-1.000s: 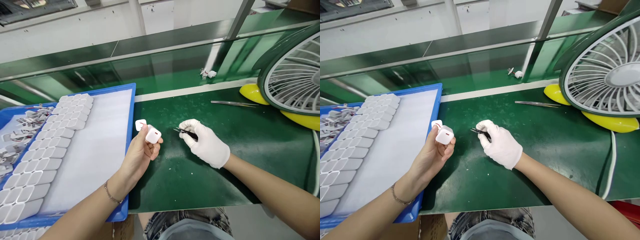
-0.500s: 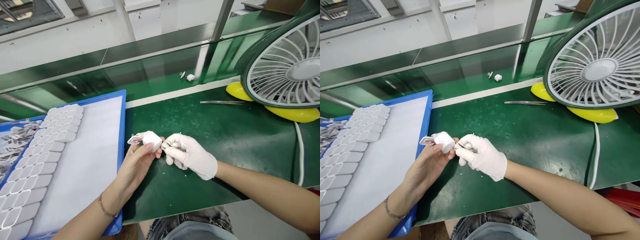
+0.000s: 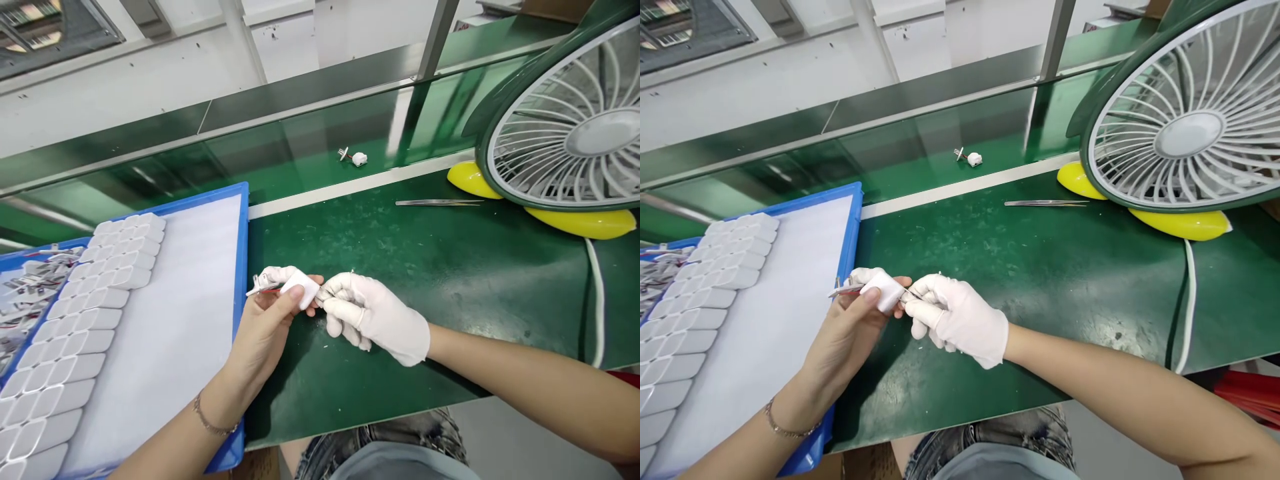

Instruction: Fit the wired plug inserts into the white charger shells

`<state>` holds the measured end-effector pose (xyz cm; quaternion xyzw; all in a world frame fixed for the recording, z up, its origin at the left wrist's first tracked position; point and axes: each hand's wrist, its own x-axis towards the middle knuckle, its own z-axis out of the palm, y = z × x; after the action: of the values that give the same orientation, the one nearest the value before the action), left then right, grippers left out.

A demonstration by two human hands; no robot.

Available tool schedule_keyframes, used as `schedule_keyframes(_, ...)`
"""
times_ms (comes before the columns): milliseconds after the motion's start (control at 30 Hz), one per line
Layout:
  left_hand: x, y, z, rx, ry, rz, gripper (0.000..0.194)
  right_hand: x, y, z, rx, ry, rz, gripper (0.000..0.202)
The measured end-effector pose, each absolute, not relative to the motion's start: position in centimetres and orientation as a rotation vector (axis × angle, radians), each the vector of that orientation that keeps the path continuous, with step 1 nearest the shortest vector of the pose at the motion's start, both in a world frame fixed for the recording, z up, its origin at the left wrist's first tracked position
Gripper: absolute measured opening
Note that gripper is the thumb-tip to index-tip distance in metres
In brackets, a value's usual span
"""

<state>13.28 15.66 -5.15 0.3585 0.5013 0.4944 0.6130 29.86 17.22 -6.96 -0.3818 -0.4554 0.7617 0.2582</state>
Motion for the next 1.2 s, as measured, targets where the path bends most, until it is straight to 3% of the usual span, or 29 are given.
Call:
schedule_keyframes(267,12.9,15.0,-4.3,1.385,1.319,1.126,0.021,30.0,17.0,-7.4,-0.87,-1.15,2.187,0.024)
schedule_keyframes(400,13.4,14.9,-3.7,1.362,1.277,1.157,0.022,30.2,16.8,-7.3,-0.849,-1.051,2.243,0.034)
schedule_keyframes(800,14.5,13.5,-3.6,1.243,1.341,1.262,0.019,30.4,16.2,-7.8,-0.795,-1.038,2.297,0.029)
schedule_keyframes(1000,13.5,14.9,-3.8,1.252,1.271,1.327,0.038,29.9,16.5,-7.6,-0.76,-1.093,2.36,0.031)
schedule_keyframes(1100,12.5,15.9,-4.2,1.208,1.251,1.404,0.044,30.2,16.4,-7.3,-0.795,-1.313,2.219,0.026)
schedule_keyframes(1200,11.7,15.6,-4.0,1.147,1.251,1.5,0.036,31.3,16.2,-7.9,-0.945,-1.79,1.665,0.032)
